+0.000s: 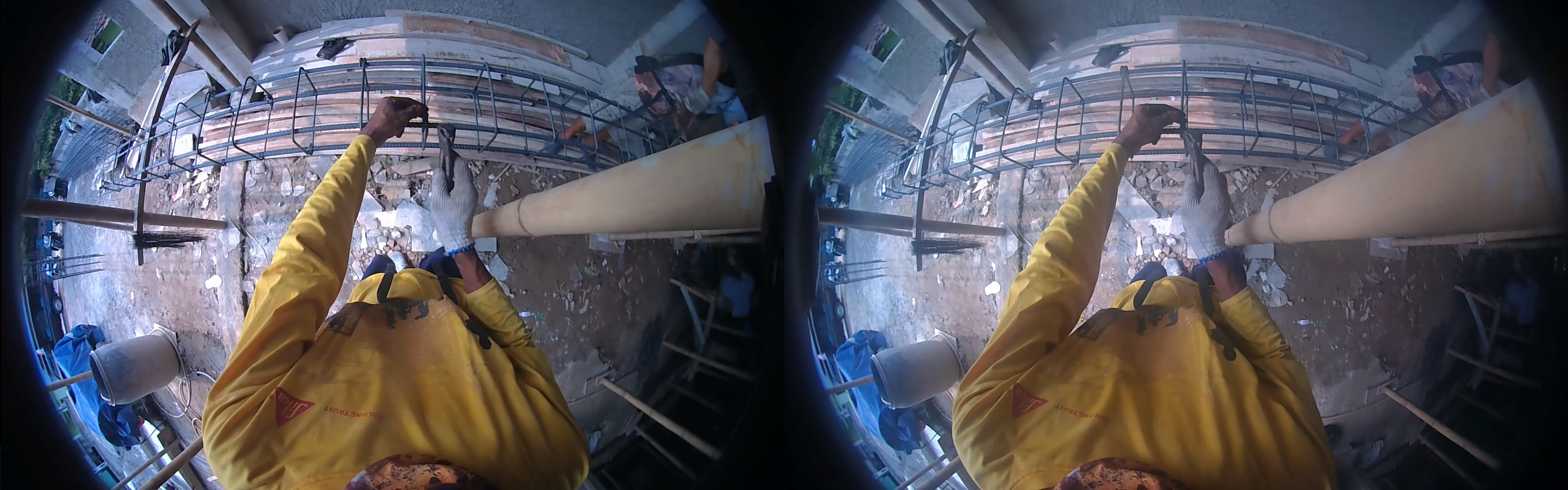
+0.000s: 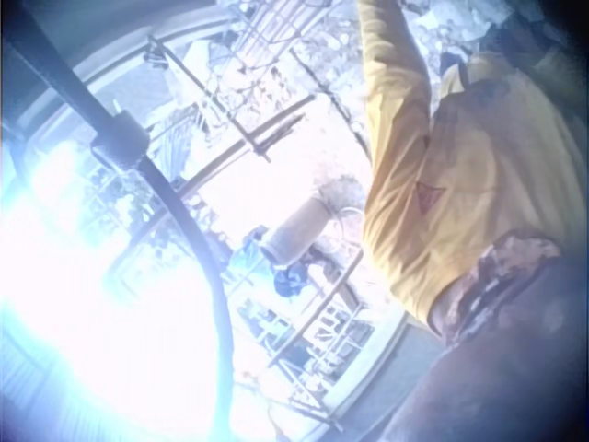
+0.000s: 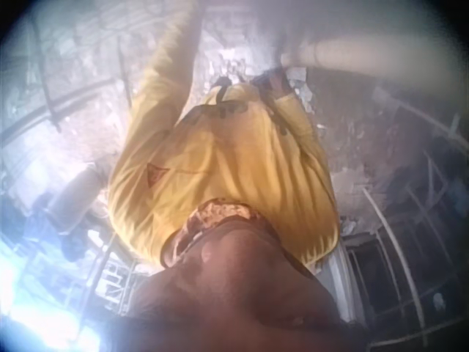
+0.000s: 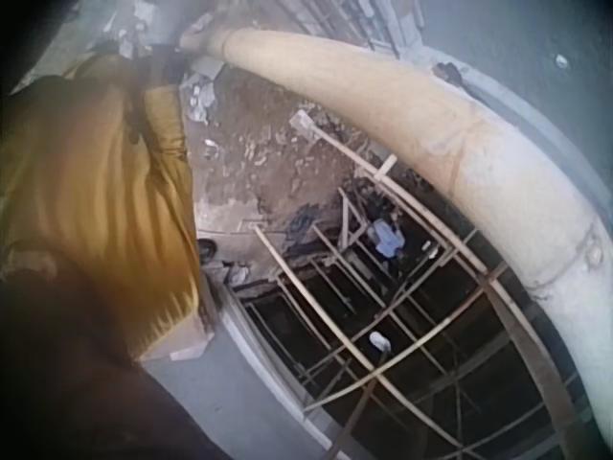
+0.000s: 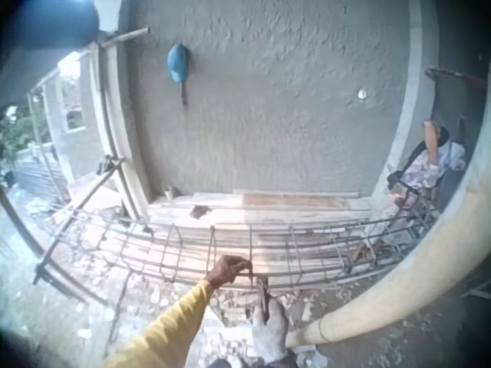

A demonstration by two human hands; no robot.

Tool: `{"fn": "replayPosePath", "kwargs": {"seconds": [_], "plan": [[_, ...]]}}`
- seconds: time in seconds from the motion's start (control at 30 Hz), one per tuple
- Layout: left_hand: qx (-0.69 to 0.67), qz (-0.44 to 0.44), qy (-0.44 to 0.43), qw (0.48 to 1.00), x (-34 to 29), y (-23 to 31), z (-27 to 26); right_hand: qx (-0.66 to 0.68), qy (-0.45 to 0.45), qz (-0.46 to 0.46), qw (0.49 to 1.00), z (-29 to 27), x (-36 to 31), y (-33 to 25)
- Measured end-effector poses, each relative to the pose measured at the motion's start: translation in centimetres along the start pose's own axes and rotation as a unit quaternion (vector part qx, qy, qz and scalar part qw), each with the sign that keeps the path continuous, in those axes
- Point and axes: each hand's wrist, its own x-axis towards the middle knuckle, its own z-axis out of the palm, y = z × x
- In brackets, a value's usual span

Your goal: The person uses pliers to twist wire ties around intersecting rebar rods, securing a rebar cage on a construction site. The worker repeatedly reaches for ties, wraps them around the rebar intersections, and twists them tight to hold the structure together.

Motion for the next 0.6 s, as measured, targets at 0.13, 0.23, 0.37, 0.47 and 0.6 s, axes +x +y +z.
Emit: {"fn": "replayPosePath", "kwargs": {"seconds": [0.13, 0.23, 0.37, 0.47, 0.6], "plan": [[-0.025, 0.053, 0.052, 0.997, -1.3, -0.2, 0.4, 0.084, 0.165, -0.090, 0.979, -1.2, 3.1, -1.9], [-0.112, 0.090, 0.100, 0.984, -5.0, -0.8, 0.4, 0.140, 0.218, -0.095, 0.961, -1.3, 6.4, -1.8], [-0.158, 0.019, 0.102, 0.982, -11.8, -4.2, 2.1, 0.079, 0.240, -0.069, 0.965, 0.9, 12.3, 1.3], [-0.185, -0.061, 0.129, 0.972, -12.4, -7.3, 3.4, -0.055, 0.198, 0.005, 0.979, 2.7, 15.0, 4.6], [-0.252, -0.086, 0.146, 0.953, -9.0, -10.4, 4.0, -0.107, 0.128, 0.021, 0.986, 3.1, 16.2, 6.3]]}}
